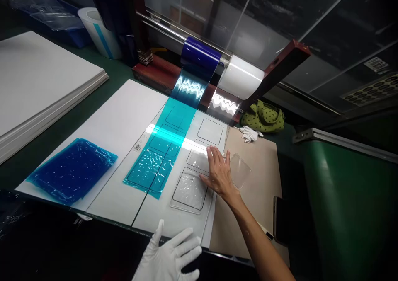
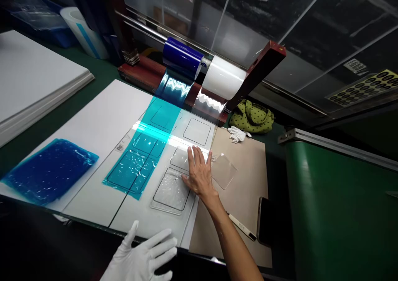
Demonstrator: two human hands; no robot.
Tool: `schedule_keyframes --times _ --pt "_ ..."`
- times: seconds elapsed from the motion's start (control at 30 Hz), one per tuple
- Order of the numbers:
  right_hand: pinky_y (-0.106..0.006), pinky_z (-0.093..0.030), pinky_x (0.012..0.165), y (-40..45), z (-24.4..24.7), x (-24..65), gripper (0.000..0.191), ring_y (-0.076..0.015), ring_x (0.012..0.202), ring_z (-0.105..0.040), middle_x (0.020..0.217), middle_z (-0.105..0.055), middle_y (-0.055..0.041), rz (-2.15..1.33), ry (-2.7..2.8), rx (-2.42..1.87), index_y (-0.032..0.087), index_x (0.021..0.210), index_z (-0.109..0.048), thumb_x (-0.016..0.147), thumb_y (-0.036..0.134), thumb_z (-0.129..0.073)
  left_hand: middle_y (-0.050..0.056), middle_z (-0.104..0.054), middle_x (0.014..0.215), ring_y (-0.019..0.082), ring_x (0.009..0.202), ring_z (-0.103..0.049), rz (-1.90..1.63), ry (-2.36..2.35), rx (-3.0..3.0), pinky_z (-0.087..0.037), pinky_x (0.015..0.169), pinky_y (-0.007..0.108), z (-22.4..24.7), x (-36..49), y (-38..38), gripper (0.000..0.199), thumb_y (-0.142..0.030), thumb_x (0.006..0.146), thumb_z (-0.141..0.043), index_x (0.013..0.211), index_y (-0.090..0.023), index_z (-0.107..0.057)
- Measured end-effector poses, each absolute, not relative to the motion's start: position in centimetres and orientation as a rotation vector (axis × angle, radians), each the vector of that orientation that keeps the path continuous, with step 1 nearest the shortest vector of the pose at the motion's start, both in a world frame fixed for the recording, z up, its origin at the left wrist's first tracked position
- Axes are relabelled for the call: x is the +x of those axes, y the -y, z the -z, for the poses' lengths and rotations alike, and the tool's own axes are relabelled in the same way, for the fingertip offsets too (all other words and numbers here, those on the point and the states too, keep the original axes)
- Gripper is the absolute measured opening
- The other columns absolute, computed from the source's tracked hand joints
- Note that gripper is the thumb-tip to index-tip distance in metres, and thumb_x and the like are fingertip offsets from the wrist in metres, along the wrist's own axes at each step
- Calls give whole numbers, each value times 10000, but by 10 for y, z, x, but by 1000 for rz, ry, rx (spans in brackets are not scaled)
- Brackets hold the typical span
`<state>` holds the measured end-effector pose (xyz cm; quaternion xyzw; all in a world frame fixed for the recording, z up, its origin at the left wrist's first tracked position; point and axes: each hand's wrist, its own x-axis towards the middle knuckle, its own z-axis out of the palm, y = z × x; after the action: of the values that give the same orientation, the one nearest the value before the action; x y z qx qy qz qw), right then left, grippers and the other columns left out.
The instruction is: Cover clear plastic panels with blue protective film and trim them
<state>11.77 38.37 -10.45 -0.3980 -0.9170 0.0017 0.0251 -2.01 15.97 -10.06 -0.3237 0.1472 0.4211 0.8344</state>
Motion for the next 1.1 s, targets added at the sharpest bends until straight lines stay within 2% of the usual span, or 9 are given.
schedule_keyframes --times 0.1,0.37,0.57,0.67,0.73,0.8,0.83,0.93,1.1 --pt "-643 -24 1089 -385 107 115 785 -330 1384 -201 1469 -304 -218 -26 2846 -1242 65 1467 -108 852 381 -480 226 -372 1423 344 1273 -380 -883 -310 -691 -311 1008 518 102 -22 -164 899 -679 707 -538 1335 -45 -426" --pt "-653 -6 1081 -390 113 111 800 -330 1389 -188 1487 -276 -214 -81 2901 -1249 60 1469 -98 844 378 -483 231 -394 1392 334 1216 -434 -884 -339 -696 -318 1000 521 108 -21 -167 872 -724 763 -402 1314 -51 -454" --pt "-673 -47 1064 -390 102 119 799 -333 1391 -182 1488 -264 -218 -85 2802 -1294 83 1470 -71 859 420 -460 233 -421 1376 367 1344 -278 -916 -390 -689 -300 1029 513 104 -28 -171 879 -732 750 -424 1293 -44 -491" --pt "-663 -146 1048 -389 93 137 693 -341 1353 -261 1453 -319 -205 4 2544 -1462 138 1448 -186 880 439 -446 230 -393 1409 367 1362 -244 -913 -366 -696 -283 1040 526 103 -31 -173 881 -725 743 -445 1298 -42 -490" --pt "-598 -306 990 -392 91 152 608 -342 1263 -384 1368 -407 -203 60 2297 -1632 151 1393 -315 879 445 -455 215 -408 1405 358 1371 -232 -913 -345 -697 -268 1051 530 103 -32 -172 863 -713 750 -449 1305 -53 -488" --pt "-477 -447 828 -398 94 163 553 -317 1064 -530 1220 -503 -198 60 2087 -1822 136 1318 -430 869 457 -462 193 -447 1380 347 1376 -228 -913 -332 -683 -259 1059 523 101 -30 -172 822 -689 763 -456 1308 -74 -490" --pt "-419 -465 737 -402 97 167 543 -292 945 -570 1133 -546 -181 23 2023 -1905 129 1285 -472 861 468 -466 184 -462 1367 343 1376 -231 -917 -336 -672 -259 1059 519 100 -29 -171 802 -679 771 -455 1310 -86 -491" --pt "-314 -409 601 -416 109 168 501 -225 719 -580 886 -634 -91 -196 1979 -2030 150 1207 -560 845 486 -480 175 -485 1343 341 1363 -263 -912 -353 -623 -272 1053 508 95 -26 -169 787 -682 762 -470 1304 -113 -502" --pt "-278 -372 593 -414 114 165 343 -198 656 -595 720 -681 -61 -330 1873 -2058 176 894 -690 898 383 -416 174 -484 1350 348 1373 -242 -903 -383 -456 -236 1068 530 93 -25 -161 830 -710 712 -516 1315 -141 -499"
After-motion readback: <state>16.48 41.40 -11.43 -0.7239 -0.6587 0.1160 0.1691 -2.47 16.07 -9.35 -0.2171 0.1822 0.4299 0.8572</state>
